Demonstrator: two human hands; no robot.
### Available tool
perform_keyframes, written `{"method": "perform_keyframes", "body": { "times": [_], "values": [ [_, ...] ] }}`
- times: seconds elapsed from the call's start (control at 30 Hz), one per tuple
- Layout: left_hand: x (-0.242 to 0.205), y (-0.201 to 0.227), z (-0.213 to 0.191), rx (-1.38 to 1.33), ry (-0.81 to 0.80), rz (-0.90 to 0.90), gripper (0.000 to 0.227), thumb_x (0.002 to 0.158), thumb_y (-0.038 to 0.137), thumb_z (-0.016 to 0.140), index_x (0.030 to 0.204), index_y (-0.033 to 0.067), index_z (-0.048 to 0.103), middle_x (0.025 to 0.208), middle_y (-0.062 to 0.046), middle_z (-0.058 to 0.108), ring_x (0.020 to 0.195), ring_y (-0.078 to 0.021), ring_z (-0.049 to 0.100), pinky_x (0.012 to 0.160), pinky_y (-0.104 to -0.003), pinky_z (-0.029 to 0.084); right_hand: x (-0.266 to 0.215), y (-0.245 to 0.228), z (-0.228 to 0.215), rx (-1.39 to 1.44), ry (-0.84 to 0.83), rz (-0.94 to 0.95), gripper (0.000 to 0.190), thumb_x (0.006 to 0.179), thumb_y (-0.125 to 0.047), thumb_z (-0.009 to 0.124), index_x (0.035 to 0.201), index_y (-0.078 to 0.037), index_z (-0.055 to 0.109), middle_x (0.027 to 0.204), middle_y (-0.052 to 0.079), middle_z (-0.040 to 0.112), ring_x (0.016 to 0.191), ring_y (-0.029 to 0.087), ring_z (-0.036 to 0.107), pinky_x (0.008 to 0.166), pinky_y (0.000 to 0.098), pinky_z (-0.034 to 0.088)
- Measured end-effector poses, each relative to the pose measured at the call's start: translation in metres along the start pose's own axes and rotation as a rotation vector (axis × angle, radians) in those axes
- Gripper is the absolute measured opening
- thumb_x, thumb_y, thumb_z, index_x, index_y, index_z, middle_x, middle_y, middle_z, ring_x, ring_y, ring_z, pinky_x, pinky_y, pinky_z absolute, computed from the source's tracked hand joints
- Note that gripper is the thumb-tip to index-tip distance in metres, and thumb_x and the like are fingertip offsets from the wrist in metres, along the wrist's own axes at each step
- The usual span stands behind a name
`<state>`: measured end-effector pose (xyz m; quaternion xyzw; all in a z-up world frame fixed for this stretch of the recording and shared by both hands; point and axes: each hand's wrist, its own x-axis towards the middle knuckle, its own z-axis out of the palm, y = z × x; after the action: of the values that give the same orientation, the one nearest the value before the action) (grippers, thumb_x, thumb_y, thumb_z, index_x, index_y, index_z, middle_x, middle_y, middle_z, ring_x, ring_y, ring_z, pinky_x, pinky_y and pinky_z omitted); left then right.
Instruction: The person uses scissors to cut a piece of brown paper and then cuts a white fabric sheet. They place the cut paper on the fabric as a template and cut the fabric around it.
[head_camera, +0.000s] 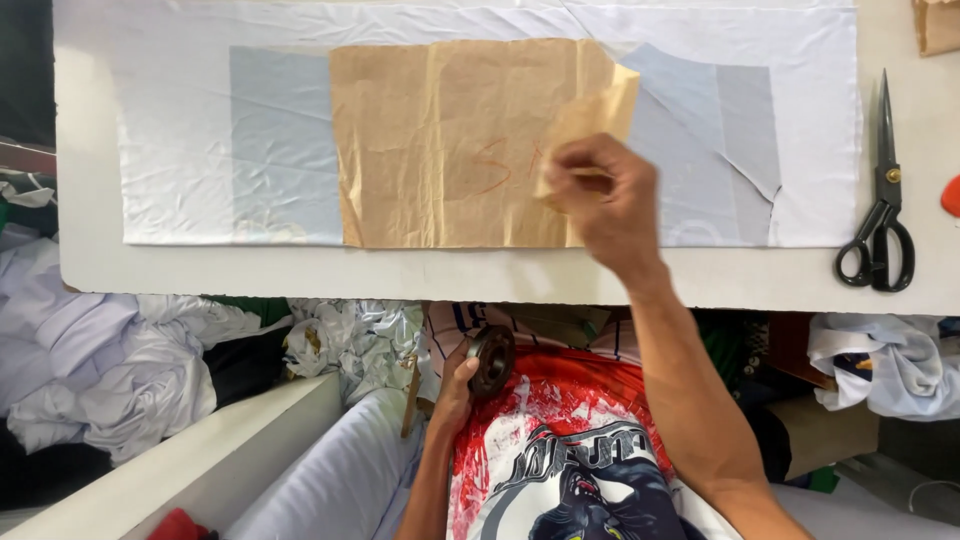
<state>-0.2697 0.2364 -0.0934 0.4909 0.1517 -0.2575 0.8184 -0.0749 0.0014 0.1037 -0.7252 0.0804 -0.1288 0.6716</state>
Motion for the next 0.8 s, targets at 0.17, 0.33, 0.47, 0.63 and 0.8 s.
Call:
{"method": "perform_keyframes", "body": {
  "times": [0.17,0.33,0.47,0.63,0.8],
  "values": [
    [0.03,-0.049,-0.049,0.104,-0.069,0.095,0.053,0.091,0.044,0.068,0.129,0.006,0.066,0.107,-0.012,0.074,0.095,-0.019,0.07,0.081,-0.04,0.062,-0.019,-0.005,0.0,-0.149,-0.071,-0.219,0.023,0.092,-0.017,0.084,0.112,-0.007,0.077,0.1,0.01,0.072,0.093,0.022,0.072,0.082,0.0356,0.061],
    [-0.001,0.027,0.019,-0.015,-0.017,0.076,0.052,0.083,0.048,0.073,0.112,0.0045,0.071,0.093,-0.013,0.075,0.087,-0.0191,0.07,0.076,-0.039,0.063,-0.028,0.029,-0.058,-0.345,0.199,-0.111,0.013,0.099,-0.004,0.08,0.112,-0.006,0.078,0.089,0.008,0.067,0.071,0.012,0.058,0.062,0.0228,0.053],
    [0.007,0.0,0.001,-0.039,-0.008,0.048,0.058,0.083,0.049,0.072,0.118,0.0037,0.07,0.099,-0.014,0.075,0.092,-0.0212,0.071,0.08,-0.041,0.063,-0.016,0.038,-0.073,-0.442,0.155,0.177,0.015,0.1,-0.018,0.079,0.107,-0.005,0.076,0.079,0.01,0.069,0.05,0.01,0.056,0.049,0.0246,0.047],
    [0.014,0.0,-0.002,-0.066,-0.005,0.065,0.059,0.081,0.048,0.073,0.118,0.0021,0.07,0.099,-0.016,0.076,0.092,-0.023,0.073,0.08,-0.042,0.064,0.005,0.048,-0.053,-0.415,0.091,0.285,0.024,0.103,-0.033,0.08,0.091,-0.012,0.077,0.07,0.006,0.07,0.04,0.008,0.056,0.039,0.0219,0.045],
    [0.014,0.013,0.005,-0.081,-0.008,0.059,0.058,0.082,0.046,0.073,0.119,0.0024,0.069,0.1,-0.016,0.075,0.094,-0.0235,0.073,0.081,-0.042,0.064,0.022,0.07,-0.032,-0.508,0.061,0.165,0.04,0.093,-0.041,0.088,0.102,-0.004,0.076,0.071,0.009,0.072,0.047,0.011,0.059,0.041,0.0247,0.048]
  ]
}}
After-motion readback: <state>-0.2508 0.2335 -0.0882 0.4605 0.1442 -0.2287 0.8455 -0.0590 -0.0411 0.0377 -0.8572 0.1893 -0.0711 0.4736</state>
